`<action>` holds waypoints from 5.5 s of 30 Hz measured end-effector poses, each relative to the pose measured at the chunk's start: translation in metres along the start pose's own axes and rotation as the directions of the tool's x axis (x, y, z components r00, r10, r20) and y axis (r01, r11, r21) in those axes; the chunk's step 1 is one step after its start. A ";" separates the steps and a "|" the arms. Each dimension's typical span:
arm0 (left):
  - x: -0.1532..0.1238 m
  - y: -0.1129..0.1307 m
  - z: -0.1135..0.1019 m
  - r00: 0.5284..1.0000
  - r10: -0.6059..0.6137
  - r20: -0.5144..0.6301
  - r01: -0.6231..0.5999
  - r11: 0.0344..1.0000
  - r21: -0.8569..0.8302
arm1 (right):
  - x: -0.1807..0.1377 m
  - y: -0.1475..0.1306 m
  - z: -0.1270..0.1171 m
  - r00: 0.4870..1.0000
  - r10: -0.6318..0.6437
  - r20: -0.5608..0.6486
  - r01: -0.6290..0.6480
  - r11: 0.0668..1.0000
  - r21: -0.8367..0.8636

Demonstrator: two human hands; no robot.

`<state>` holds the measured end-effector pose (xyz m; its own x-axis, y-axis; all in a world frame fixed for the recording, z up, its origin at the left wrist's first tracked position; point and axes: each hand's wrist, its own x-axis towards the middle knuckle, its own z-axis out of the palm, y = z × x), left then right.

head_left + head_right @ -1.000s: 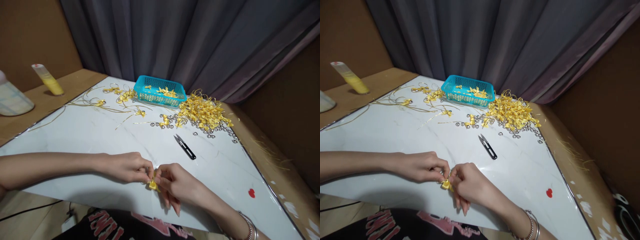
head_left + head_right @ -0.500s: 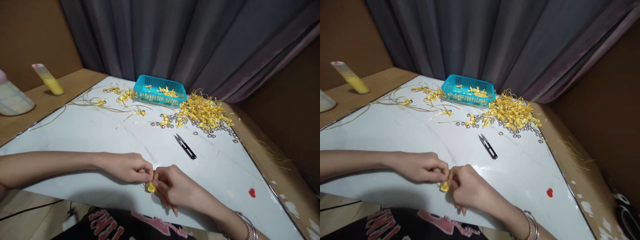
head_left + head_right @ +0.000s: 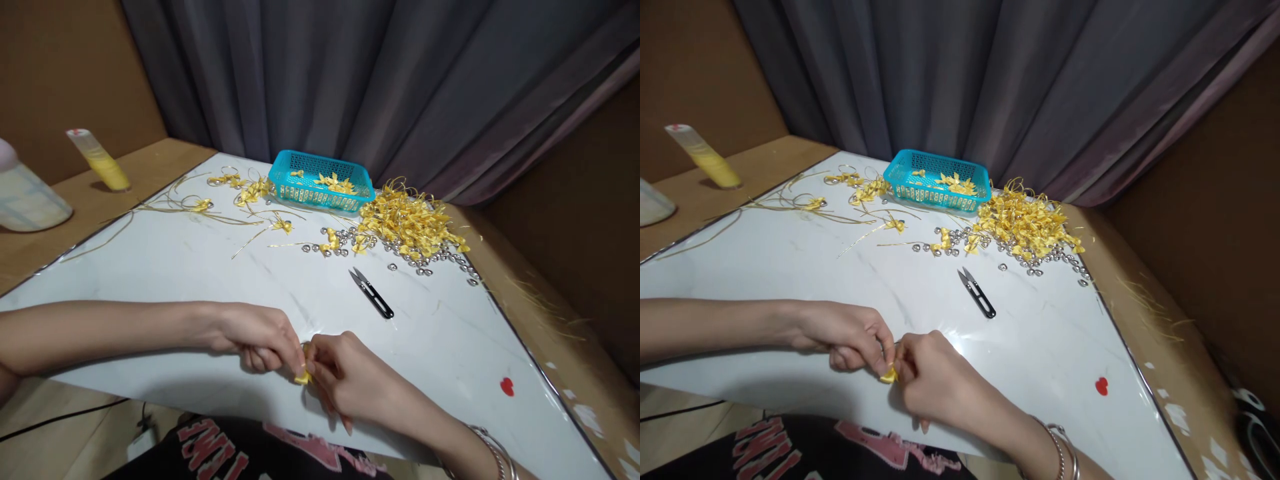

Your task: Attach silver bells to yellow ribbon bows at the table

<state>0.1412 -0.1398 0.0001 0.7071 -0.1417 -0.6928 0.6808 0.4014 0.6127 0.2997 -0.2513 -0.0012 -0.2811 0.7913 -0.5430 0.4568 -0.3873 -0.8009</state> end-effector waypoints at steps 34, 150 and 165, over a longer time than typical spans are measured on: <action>0.003 -0.033 0.022 0.588 0.775 -0.229 -0.280 0.461 0.842 | 0.008 0.003 -0.011 0.986 0.029 0.162 -0.083 0.937 0.339; 0.009 -0.014 0.007 0.814 0.417 -0.403 -0.247 0.878 0.409 | -0.003 -0.004 0.001 0.906 -0.295 -0.303 0.149 0.893 -0.426; 0.000 -0.001 -0.006 0.888 0.387 -0.248 -0.305 0.900 0.312 | 0.006 0.003 -0.013 0.741 -0.671 0.012 0.458 0.492 -0.741</action>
<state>0.1390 -0.1353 -0.0029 0.8441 0.2542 -0.4720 0.4562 0.1219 0.8815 0.3097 -0.2415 -0.0035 -0.5253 0.8407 0.1318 0.7211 0.5220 -0.4555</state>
